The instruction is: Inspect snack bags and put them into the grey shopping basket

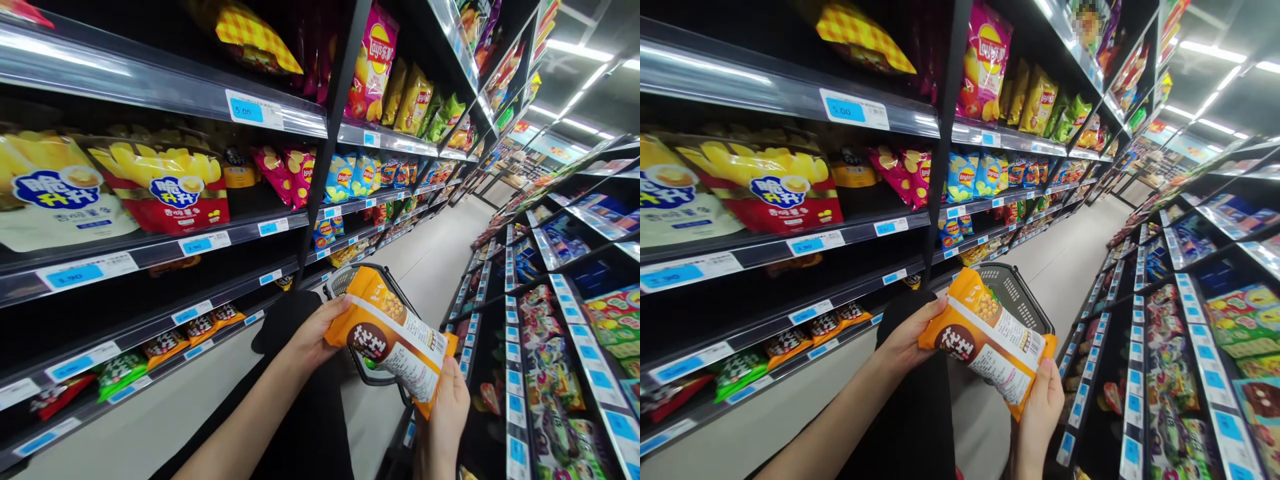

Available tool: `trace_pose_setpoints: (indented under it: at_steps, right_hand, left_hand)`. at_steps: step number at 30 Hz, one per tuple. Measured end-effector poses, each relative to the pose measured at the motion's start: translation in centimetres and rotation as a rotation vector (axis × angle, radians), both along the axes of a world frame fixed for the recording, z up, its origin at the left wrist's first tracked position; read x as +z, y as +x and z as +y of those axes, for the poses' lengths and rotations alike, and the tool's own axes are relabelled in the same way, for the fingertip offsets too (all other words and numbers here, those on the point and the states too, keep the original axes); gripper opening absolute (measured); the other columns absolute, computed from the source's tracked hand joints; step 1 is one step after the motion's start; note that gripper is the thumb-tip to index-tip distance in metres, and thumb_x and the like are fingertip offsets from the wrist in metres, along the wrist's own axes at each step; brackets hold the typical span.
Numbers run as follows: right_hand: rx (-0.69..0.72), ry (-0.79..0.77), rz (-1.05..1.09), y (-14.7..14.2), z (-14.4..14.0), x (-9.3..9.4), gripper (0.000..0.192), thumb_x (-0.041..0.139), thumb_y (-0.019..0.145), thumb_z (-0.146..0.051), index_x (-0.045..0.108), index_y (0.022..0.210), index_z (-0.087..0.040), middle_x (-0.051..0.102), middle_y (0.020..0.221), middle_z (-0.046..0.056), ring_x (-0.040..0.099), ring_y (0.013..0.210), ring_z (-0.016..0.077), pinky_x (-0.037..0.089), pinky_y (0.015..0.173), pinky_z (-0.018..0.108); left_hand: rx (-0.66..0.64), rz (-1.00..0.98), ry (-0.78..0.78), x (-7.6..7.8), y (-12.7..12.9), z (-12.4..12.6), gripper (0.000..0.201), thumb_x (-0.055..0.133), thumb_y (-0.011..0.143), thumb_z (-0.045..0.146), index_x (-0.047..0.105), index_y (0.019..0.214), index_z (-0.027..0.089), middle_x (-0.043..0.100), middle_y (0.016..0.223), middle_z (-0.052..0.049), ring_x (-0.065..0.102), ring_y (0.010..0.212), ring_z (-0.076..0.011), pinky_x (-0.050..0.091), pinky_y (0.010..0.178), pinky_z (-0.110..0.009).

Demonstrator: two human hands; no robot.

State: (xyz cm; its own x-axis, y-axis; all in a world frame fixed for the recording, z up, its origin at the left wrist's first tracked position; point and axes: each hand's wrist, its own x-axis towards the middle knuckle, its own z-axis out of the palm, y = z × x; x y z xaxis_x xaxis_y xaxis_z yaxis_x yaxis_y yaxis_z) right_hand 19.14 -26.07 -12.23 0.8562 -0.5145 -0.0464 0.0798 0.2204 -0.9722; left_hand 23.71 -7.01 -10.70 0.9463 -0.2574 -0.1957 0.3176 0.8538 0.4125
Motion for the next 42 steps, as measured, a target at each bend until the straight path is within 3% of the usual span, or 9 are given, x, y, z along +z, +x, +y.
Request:
trace_pose_setpoints:
  at_steps: [7,14,19,23,27,30,34,37,42]
  right_hand:
    - [-0.092,0.027,-0.04,-0.1,-0.6,-0.3,0.045,0.059,0.077,-0.047,0.057,0.107,-0.013,0.066,0.092,0.008,0.064,0.075,0.0194,0.053,0.062,0.028]
    - [-0.042,-0.426,-0.179,-1.1,-3.8,-0.2,0.032,0.059,0.077,-0.048,0.055,0.08,-0.016,0.057,0.073,0.0,0.054,0.065,0.0122,0.046,0.06,0.023]
    - [-0.238,-0.694,-0.427,-2.4,-3.6,1.4,0.026,0.065,0.073,-0.041,0.06,0.071,-0.016,0.053,0.076,0.003,0.053,0.073,0.0172,0.043,0.068,0.031]
    - [-0.261,-0.646,-0.422,-3.1,-3.3,1.7,0.026,0.068,0.071,-0.041,0.066,0.076,-0.016,0.061,0.073,0.006,0.057,0.07,0.0214,0.045,0.062,0.033]
    - [0.064,-0.375,-0.379,-3.0,-3.8,1.2,0.044,0.059,0.072,-0.057,0.066,0.079,-0.015,0.067,0.079,0.011,0.063,0.074,0.0271,0.05,0.062,0.037]
    - [0.172,-0.282,-0.297,-2.8,-3.7,1.0,0.029,0.066,0.071,-0.044,0.064,0.081,-0.017,0.067,0.079,0.008,0.064,0.068,0.0228,0.051,0.059,0.034]
    - [0.127,-0.264,-0.256,-2.6,-2.6,1.1,0.029,0.075,0.063,-0.031,0.059,0.084,-0.018,0.063,0.078,0.003,0.059,0.059,0.0127,0.049,0.053,0.023]
    - [-0.026,-0.308,-0.316,-2.5,-1.4,1.2,0.034,0.077,0.06,-0.028,0.056,0.085,-0.018,0.059,0.075,0.0,0.056,0.059,0.009,0.046,0.053,0.017]
    - [-0.001,-0.269,-0.356,-2.4,0.1,1.3,0.043,0.07,0.069,-0.026,0.051,0.108,-0.021,0.058,0.075,-0.001,0.058,0.063,0.0096,0.049,0.059,0.019]
  left_hand:
    - [0.018,-0.077,0.02,0.1,0.1,-0.7,0.019,0.064,0.074,0.016,0.063,0.092,0.011,0.069,0.09,-0.008,0.066,0.08,-0.0161,0.051,0.078,-0.026]
    - [-0.012,-0.287,0.257,0.7,-0.5,0.8,0.027,0.076,0.06,0.024,0.066,0.083,0.012,0.068,0.076,-0.007,0.064,0.068,-0.0165,0.049,0.068,-0.026]
    - [0.264,-0.538,0.503,1.3,-0.7,1.9,0.019,0.074,0.063,0.032,0.065,0.06,0.015,0.061,0.077,-0.006,0.058,0.085,-0.0204,0.044,0.081,-0.032]
    - [0.456,-0.543,0.624,1.6,-1.0,1.8,0.024,0.073,0.066,0.028,0.06,0.05,0.015,0.05,0.104,-0.006,0.047,0.11,-0.0232,0.034,0.097,-0.034]
    - [0.455,-0.488,0.501,1.6,-1.1,1.7,0.017,0.073,0.064,0.022,0.061,0.054,0.015,0.047,0.111,-0.004,0.052,0.103,-0.0228,0.041,0.089,-0.033]
    - [0.467,-0.45,0.395,1.8,-1.1,1.7,0.019,0.073,0.062,0.021,0.058,0.052,0.014,0.05,0.113,-0.004,0.054,0.1,-0.0235,0.043,0.085,-0.032]
    - [0.386,-0.367,0.231,2.6,-1.5,1.4,0.019,0.062,0.071,0.034,0.065,0.076,0.017,0.052,0.123,-0.007,0.049,0.113,-0.0293,0.041,0.092,-0.039]
    - [0.297,-0.315,0.09,3.1,-2.0,0.6,0.057,0.046,0.075,0.06,0.056,0.113,0.019,0.054,0.123,-0.011,0.046,0.117,-0.0317,0.038,0.095,-0.045]
    - [0.308,-0.254,0.021,2.6,-2.8,-1.7,0.064,0.051,0.072,0.058,0.052,0.119,0.015,0.056,0.122,-0.012,0.045,0.119,-0.0324,0.038,0.097,-0.043]
